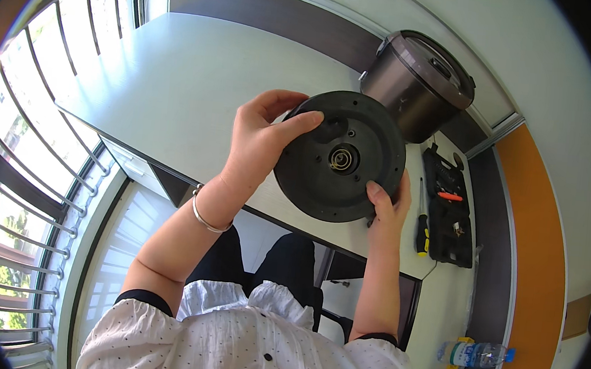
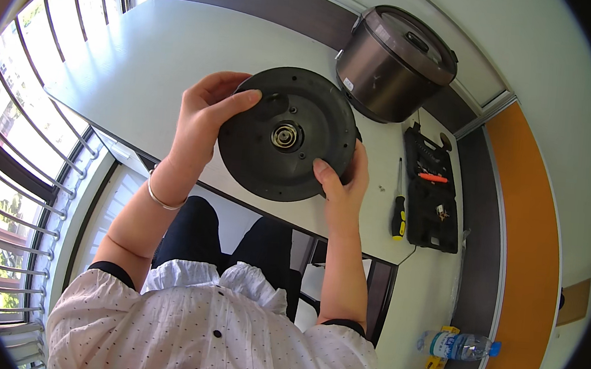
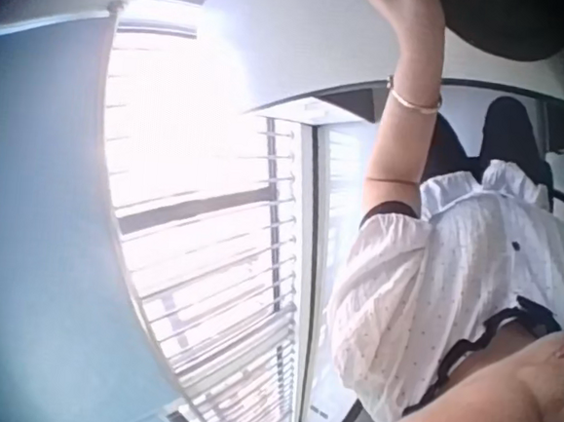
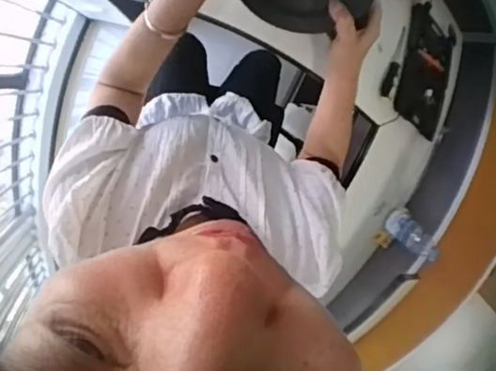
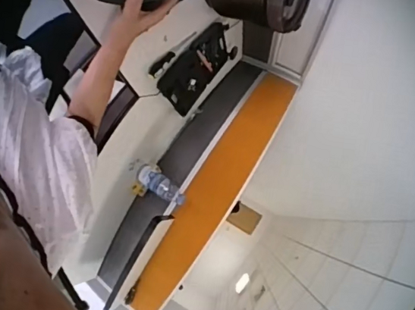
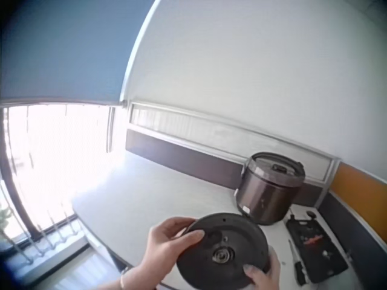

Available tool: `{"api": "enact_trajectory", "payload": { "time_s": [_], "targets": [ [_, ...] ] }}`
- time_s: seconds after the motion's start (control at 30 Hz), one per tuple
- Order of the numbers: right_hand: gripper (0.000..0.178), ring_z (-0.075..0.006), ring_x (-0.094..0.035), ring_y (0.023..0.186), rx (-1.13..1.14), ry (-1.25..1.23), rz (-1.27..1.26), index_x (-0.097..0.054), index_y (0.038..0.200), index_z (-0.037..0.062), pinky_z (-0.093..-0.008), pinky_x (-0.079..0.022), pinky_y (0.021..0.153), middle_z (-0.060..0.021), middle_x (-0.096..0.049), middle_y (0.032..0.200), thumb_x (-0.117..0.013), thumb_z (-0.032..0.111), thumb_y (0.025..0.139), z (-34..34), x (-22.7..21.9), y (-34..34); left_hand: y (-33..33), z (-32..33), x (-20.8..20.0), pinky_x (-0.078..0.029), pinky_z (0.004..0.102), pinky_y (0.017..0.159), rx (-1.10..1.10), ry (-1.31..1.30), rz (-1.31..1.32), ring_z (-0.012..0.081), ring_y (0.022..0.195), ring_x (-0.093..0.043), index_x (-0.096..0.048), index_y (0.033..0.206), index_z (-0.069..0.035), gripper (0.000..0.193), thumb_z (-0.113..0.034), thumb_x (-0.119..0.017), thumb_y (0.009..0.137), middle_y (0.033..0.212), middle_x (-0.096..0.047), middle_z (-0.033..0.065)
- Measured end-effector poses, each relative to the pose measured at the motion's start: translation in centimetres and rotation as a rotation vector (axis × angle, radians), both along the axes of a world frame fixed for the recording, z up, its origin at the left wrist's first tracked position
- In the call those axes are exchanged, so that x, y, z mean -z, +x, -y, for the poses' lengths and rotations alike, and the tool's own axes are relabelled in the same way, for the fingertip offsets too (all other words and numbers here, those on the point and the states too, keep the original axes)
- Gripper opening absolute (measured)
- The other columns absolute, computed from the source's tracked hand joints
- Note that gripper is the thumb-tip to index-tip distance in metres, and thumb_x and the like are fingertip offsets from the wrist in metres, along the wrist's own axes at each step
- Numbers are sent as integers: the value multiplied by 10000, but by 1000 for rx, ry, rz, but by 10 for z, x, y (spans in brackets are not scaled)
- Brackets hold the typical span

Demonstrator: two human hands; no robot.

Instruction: The person assembles an electric kettle by attaching the base to the kettle body and securing it with screws. They use a cordless drill and a manual screwdriver to fasten multiple screws into the base while holding the kettle steady on a countertop.

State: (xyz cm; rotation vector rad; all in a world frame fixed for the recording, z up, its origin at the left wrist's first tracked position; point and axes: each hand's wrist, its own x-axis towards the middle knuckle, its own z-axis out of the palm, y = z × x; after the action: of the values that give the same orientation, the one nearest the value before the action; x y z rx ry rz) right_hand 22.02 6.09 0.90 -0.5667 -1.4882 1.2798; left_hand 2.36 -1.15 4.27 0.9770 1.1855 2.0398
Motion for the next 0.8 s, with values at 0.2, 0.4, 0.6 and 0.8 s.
{"api": "enact_trajectory", "payload": {
  "time_s": [0.2, 0.4, 0.6, 0.8],
  "targets": [
    [631, -177, -551, 1026, 2, -22, 0, -448, 1255, -36, -294, -419, 921, -102, -572, 1122, -710, 172, 720, -6, 0, 0, -3, -5, -3, -508, 262, 757, 34, -28, -30, 185, 805, -641, -617, 1023, 80, 375, -151, -723, 747, 913, -670, 153],
    [617, -178, -545, 1029, -3, -1, -7, -452, 1248, -30, -297, -412, 930, -107, -564, 1130, -699, 175, 721, -10, -1, -1, -12, -19, 2, -504, 261, 762, 153, 53, 21, 188, 863, -627, -544, 1105, 68, 424, -147, -679, 765, 1008, -641, 171],
    [603, -173, -547, 1010, 12, -15, 7, -455, 1235, -27, -286, -424, 902, -108, -575, 1096, -692, 170, 717, -9, -6, 0, -8, -20, -4, -507, 270, 776, 217, 42, 70, 199, 864, -630, -550, 1127, 70, 434, -130, -659, 757, 1003, -643, 165],
    [588, -134, -583, 870, -13, -77, -2, -454, 1213, -10, -247, -463, 773, -95, -606, 993, -704, 170, 712, -11, -9, 0, -7, -24, -1, -514, 275, 765, 195, 81, 117, 195, 840, -639, -606, 1074, 96, 394, -92, -664, 733, 960, -660, 157]
  ]
}}
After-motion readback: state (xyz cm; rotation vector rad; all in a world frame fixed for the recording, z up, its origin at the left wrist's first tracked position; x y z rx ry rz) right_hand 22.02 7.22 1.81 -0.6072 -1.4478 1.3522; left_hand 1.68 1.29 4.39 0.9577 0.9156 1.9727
